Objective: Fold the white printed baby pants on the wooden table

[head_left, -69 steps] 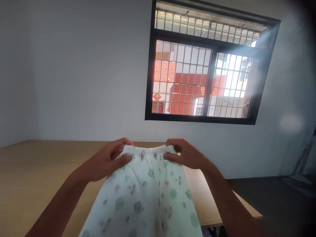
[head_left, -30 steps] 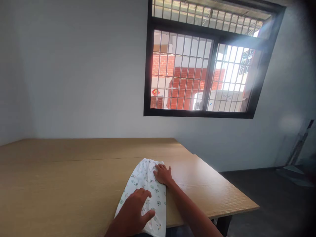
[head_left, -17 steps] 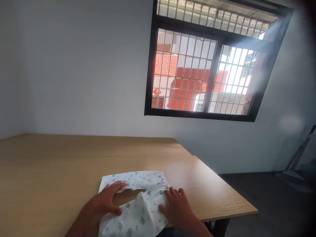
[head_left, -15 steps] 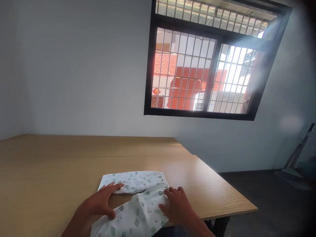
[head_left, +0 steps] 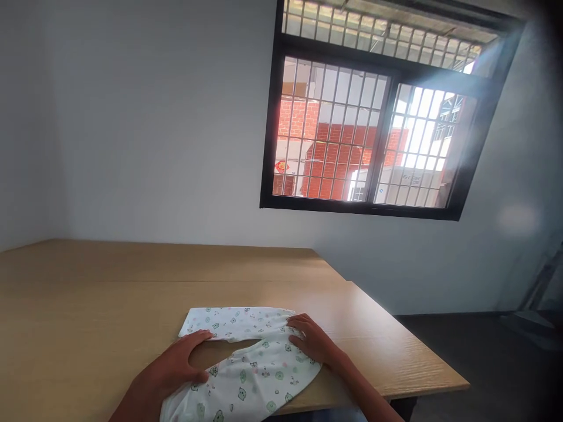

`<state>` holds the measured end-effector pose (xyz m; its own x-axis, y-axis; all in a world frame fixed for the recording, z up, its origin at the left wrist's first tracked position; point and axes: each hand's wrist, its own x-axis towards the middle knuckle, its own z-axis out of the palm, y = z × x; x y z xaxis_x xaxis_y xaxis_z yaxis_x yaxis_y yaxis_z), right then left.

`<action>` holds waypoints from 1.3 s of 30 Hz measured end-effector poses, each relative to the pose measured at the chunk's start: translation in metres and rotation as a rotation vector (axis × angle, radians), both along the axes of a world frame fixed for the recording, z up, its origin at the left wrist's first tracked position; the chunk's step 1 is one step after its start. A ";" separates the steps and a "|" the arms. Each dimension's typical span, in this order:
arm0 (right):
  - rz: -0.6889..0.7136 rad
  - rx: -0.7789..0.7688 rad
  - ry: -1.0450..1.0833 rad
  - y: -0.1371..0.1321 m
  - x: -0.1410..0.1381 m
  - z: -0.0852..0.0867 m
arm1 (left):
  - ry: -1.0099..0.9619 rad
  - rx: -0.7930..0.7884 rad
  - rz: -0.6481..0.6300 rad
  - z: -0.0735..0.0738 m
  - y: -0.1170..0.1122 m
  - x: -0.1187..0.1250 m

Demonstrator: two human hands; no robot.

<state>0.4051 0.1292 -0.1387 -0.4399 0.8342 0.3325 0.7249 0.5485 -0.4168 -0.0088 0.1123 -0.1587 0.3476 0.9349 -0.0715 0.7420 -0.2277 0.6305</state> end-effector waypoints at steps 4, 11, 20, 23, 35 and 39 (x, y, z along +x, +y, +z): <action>0.001 -0.004 0.036 0.001 0.000 0.001 | 0.035 0.138 -0.003 -0.006 -0.013 0.006; -0.023 -0.019 0.119 -0.015 0.008 0.002 | 0.029 0.435 0.025 -0.029 -0.054 0.030; -0.045 0.005 0.269 -0.050 0.001 0.067 | -0.254 0.363 0.036 0.021 -0.069 0.008; -0.033 -0.019 0.401 -0.055 -0.003 0.112 | -0.283 0.386 0.024 0.068 -0.061 -0.005; -0.309 -0.034 -0.093 -0.011 -0.004 0.036 | 0.149 0.283 0.052 0.023 0.014 0.018; -0.279 0.077 -0.143 -0.029 -0.039 0.030 | 0.186 0.251 -0.040 0.002 -0.009 0.072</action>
<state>0.3662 0.1002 -0.1087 -0.2447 0.9040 0.3505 0.9000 0.3463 -0.2649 0.0627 0.1030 -0.1570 0.3873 0.9172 0.0934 0.8268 -0.3904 0.4049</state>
